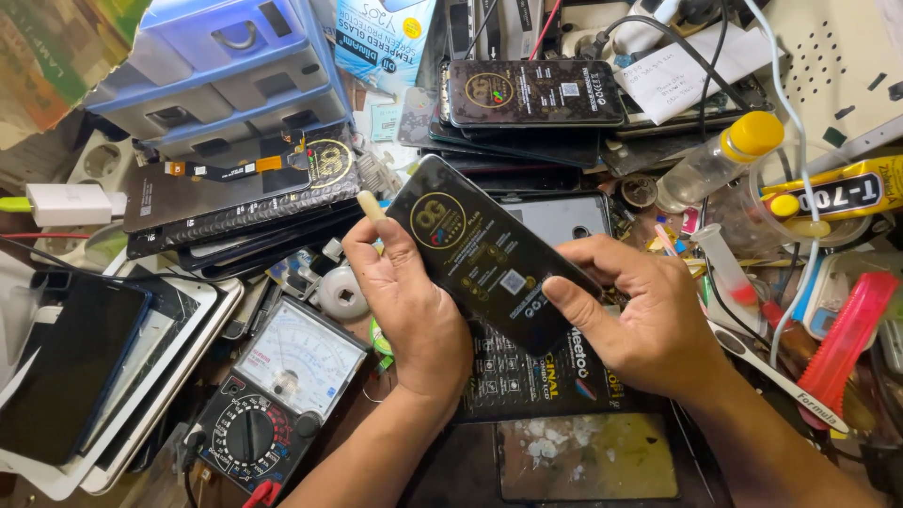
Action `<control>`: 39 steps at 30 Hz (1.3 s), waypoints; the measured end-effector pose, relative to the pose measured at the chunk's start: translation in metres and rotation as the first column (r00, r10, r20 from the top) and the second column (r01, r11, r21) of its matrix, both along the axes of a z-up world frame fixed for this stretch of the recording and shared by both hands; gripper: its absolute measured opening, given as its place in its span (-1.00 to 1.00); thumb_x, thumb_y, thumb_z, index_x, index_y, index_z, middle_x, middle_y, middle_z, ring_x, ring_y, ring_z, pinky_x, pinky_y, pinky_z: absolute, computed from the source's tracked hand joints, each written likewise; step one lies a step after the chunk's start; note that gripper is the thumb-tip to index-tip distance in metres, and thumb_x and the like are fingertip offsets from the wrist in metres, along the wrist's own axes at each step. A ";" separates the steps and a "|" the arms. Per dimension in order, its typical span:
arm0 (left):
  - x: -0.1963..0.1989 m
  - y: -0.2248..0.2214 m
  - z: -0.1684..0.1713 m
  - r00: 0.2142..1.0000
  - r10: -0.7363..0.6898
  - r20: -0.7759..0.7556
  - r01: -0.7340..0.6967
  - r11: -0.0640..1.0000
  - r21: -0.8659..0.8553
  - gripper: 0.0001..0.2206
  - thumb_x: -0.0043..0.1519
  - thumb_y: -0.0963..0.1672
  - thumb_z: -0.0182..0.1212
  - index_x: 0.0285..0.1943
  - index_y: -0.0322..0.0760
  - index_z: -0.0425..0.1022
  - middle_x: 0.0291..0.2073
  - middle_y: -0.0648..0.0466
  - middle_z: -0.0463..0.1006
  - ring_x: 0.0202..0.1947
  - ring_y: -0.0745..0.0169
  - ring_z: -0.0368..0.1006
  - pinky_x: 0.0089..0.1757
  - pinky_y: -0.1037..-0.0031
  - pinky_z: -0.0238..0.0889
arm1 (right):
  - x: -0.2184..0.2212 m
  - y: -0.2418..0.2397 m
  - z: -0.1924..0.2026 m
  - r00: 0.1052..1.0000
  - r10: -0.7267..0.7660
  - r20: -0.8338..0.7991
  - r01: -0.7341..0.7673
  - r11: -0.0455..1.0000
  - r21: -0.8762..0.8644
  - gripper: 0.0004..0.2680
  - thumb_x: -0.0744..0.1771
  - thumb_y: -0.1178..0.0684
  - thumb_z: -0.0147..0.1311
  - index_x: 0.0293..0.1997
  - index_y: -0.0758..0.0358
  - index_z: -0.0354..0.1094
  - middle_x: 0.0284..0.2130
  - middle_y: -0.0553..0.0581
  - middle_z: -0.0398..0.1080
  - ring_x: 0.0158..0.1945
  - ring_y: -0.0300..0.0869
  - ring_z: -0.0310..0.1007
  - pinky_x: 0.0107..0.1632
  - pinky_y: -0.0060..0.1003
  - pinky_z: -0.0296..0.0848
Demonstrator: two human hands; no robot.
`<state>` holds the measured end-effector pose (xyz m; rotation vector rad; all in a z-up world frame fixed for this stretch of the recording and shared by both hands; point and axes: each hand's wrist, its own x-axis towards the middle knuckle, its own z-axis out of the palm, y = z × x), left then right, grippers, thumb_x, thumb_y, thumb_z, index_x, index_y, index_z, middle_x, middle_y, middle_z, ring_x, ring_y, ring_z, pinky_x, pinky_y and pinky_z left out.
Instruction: The person is disassembling a mobile phone by removing a screen protector, prying off the back cover, and unscrewing internal components.
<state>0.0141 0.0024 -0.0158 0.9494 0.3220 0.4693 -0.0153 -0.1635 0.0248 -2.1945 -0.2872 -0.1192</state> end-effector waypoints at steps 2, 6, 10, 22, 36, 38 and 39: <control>0.000 0.000 0.001 1.000 -0.002 0.021 0.001 0.999 0.035 -0.83 0.42 -0.02 -0.05 -0.09 -0.13 0.22 -0.39 0.16 0.35 -0.36 0.46 0.29 -0.24 0.59 0.28 | 0.001 -0.002 -0.004 0.999 -0.039 -0.015 0.039 0.999 -0.013 -0.84 0.33 -0.03 0.14 -0.11 0.18 0.52 -0.39 -0.10 0.59 -0.37 -0.40 0.50 -0.25 -0.47 0.43; -0.003 -0.001 0.006 0.990 -0.112 0.081 0.112 0.994 0.006 -0.86 0.45 -0.03 -0.10 -0.04 -0.11 0.18 -0.40 0.14 0.32 -0.43 0.46 0.26 -0.34 0.61 0.25 | 0.003 -0.005 0.000 0.993 -0.065 -0.097 0.071 0.996 0.052 -0.84 0.36 0.00 0.10 -0.05 0.17 0.52 -0.37 -0.10 0.59 -0.36 -0.41 0.48 -0.22 -0.49 0.46; -0.002 -0.002 0.004 0.983 -0.173 0.069 0.172 0.985 0.021 -0.81 0.42 -0.01 -0.07 0.02 -0.15 0.18 -0.38 0.11 0.34 -0.43 0.45 0.28 -0.38 0.58 0.29 | 0.006 -0.011 -0.004 0.990 -0.098 -0.099 0.102 0.994 0.045 -0.86 0.37 -0.02 0.09 -0.08 0.13 0.53 -0.46 -0.13 0.50 -0.41 -0.40 0.37 -0.25 -0.47 0.37; -0.015 -0.013 0.009 0.919 -0.385 0.091 0.393 0.913 -0.106 -0.39 0.12 0.09 0.29 0.25 -0.10 0.09 0.08 0.01 0.28 0.06 -0.01 0.46 -0.04 0.22 0.47 | 0.009 -0.024 -0.017 0.800 0.058 0.598 0.067 0.980 -0.186 -0.85 0.43 0.06 0.06 0.04 0.29 0.36 -0.30 0.16 0.47 -0.35 -0.01 0.40 -0.27 -0.13 0.37; -0.033 -0.020 0.037 0.947 -0.321 0.025 0.322 0.947 -0.023 -0.56 0.25 0.02 0.18 0.22 0.11 0.06 -0.06 0.06 0.54 0.06 0.01 0.64 -0.12 0.18 0.47 | 0.003 -0.038 0.007 0.548 0.315 0.775 0.027 0.919 -0.392 -0.77 0.44 -0.09 0.09 0.00 0.29 0.42 -0.39 0.09 0.39 -0.37 -0.04 0.36 0.12 0.12 0.47; -0.029 -0.019 0.033 0.948 -0.318 0.025 0.319 0.946 -0.059 -0.55 0.24 0.02 0.18 0.25 0.10 0.08 -0.09 0.05 0.55 0.06 -0.01 0.64 -0.19 0.23 0.53 | 0.002 -0.037 0.006 0.547 0.311 0.777 0.027 0.921 -0.389 -0.81 0.44 -0.03 0.07 0.02 0.29 0.42 -0.36 0.09 0.44 -0.36 -0.03 0.41 0.14 0.13 0.46; -0.027 -0.019 0.030 0.948 -0.318 0.027 0.319 0.943 -0.096 -0.54 0.24 0.02 0.18 0.27 0.09 0.10 -0.12 0.04 0.56 0.05 -0.03 0.63 -0.26 0.27 0.59 | 0.002 -0.037 0.005 0.548 0.308 0.778 0.031 0.922 -0.386 -0.84 0.45 0.04 0.05 0.04 0.29 0.42 -0.32 0.09 0.48 -0.34 -0.02 0.46 0.16 0.14 0.46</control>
